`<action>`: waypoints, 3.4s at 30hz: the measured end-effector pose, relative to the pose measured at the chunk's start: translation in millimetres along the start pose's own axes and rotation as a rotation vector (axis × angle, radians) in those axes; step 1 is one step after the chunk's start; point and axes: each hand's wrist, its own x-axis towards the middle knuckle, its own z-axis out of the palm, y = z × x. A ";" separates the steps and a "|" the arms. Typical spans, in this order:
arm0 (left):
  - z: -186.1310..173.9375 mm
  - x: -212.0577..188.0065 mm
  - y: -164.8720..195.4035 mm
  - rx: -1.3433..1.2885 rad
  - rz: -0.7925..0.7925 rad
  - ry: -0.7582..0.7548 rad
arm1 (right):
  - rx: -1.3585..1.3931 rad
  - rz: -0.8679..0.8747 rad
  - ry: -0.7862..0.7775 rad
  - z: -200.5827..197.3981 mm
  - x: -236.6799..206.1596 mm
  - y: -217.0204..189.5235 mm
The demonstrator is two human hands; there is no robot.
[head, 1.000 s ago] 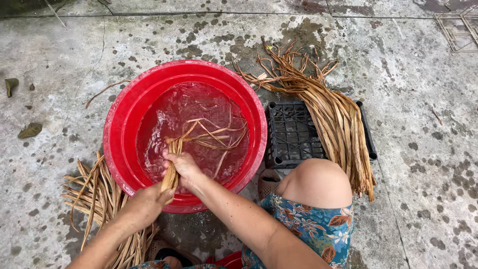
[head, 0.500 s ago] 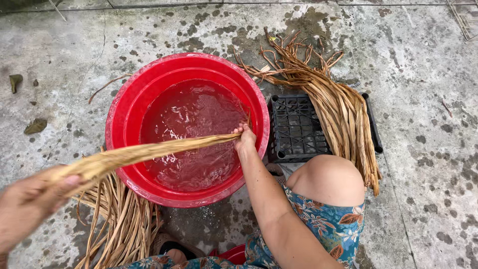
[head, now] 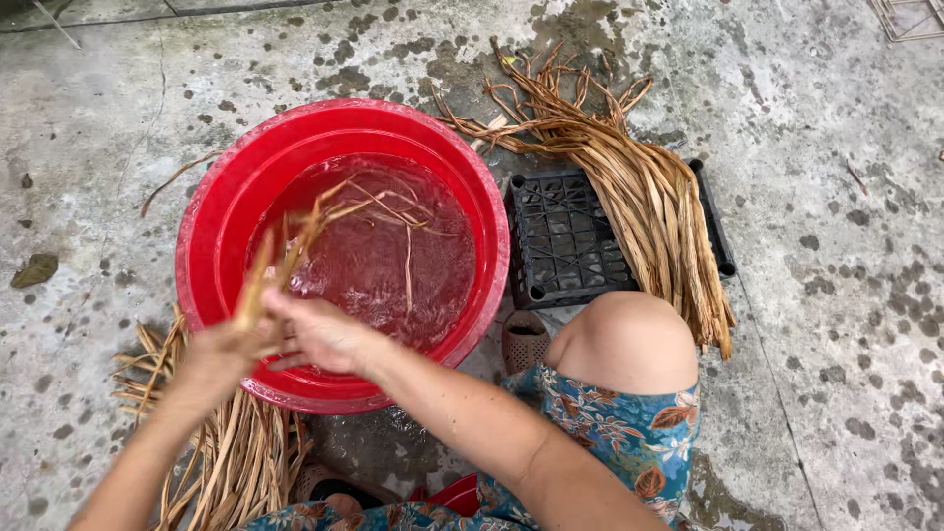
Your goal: The person sits on a low stool outdoors and washes long dried leaf midrib strips in a red basin of water. They take bundles of strips from piles on the ground, dip and swish them in the water, rub and squeeze them by hand, and set the wetted strips back down beside the basin.
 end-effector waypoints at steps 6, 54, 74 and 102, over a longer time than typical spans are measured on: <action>61.8 -38.5 31.7 0.568 0.031 -0.241 | 0.197 -0.131 0.368 -51.6 28.6 25.6; 47.4 -16.7 84.0 0.011 -0.003 -0.225 | 0.557 -0.350 0.455 -41.3 14.9 -10.3; -111.0 -43.3 -11.4 0.333 0.216 0.460 | 0.243 -0.167 0.738 -164.0 20.7 -19.9; -94.0 -78.1 41.1 0.347 0.143 0.033 | 0.575 -0.443 0.720 -242.0 41.5 -20.3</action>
